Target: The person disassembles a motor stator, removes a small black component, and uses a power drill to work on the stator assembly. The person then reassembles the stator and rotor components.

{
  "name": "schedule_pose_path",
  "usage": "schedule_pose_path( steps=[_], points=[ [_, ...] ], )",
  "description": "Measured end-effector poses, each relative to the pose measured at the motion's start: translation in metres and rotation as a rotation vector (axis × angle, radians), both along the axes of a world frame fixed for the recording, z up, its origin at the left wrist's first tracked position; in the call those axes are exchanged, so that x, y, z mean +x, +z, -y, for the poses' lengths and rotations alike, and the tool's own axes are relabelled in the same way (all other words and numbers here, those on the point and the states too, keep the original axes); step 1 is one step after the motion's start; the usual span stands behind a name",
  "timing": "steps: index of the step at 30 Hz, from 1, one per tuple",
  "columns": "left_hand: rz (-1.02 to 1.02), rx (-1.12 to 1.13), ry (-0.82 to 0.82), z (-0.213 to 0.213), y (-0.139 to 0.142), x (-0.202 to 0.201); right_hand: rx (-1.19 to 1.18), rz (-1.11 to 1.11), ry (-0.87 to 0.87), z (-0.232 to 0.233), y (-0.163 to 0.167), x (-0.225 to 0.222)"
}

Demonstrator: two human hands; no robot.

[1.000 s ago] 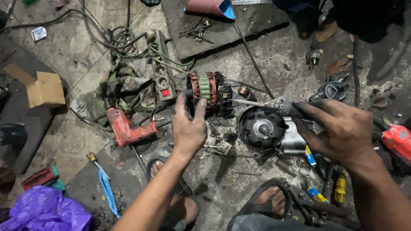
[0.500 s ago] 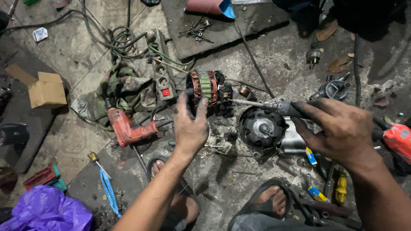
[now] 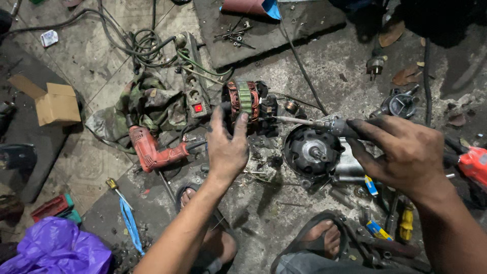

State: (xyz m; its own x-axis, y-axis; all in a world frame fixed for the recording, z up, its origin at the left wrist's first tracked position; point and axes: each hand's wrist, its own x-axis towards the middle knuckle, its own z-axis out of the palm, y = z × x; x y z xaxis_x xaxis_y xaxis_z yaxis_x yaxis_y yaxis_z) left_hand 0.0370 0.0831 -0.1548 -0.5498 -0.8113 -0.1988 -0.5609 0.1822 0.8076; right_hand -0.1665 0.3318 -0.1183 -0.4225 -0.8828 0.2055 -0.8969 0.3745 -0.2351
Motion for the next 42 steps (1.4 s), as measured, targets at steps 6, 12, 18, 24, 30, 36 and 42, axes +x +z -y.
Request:
schedule_pose_path(
  steps=[6, 12, 18, 24, 30, 36, 42],
  points=[
    [0.002, -0.023, 0.028, -0.001, 0.000, -0.003, -0.032, 0.005, 0.003, -0.001, -0.001, 0.001],
    [-0.049, -0.142, -0.006, 0.000, -0.007, -0.005, -0.029, -0.035, 0.005, 0.006, 0.005, 0.003],
    [-0.044, -0.411, -0.112, -0.004, -0.020, -0.012, -0.098, -0.276, 0.120, 0.009, 0.017, 0.011],
    [-0.113, -0.589, -0.175, -0.005, -0.017, -0.019, -0.008, -0.225, 0.082, 0.013, 0.008, 0.015],
    [-0.111, -0.449, -0.201, -0.004, -0.003, -0.024, 0.026, -0.221, 0.068, 0.013, 0.007, 0.012],
    [-0.166, -0.534, -0.190, -0.003, -0.004, -0.030, -0.029, -0.310, 0.087, 0.018, 0.016, 0.010],
    [-0.202, -0.597, -0.191, 0.000, -0.009, -0.033, -0.026, -0.295, 0.080, 0.019, 0.017, 0.010]
  ],
)
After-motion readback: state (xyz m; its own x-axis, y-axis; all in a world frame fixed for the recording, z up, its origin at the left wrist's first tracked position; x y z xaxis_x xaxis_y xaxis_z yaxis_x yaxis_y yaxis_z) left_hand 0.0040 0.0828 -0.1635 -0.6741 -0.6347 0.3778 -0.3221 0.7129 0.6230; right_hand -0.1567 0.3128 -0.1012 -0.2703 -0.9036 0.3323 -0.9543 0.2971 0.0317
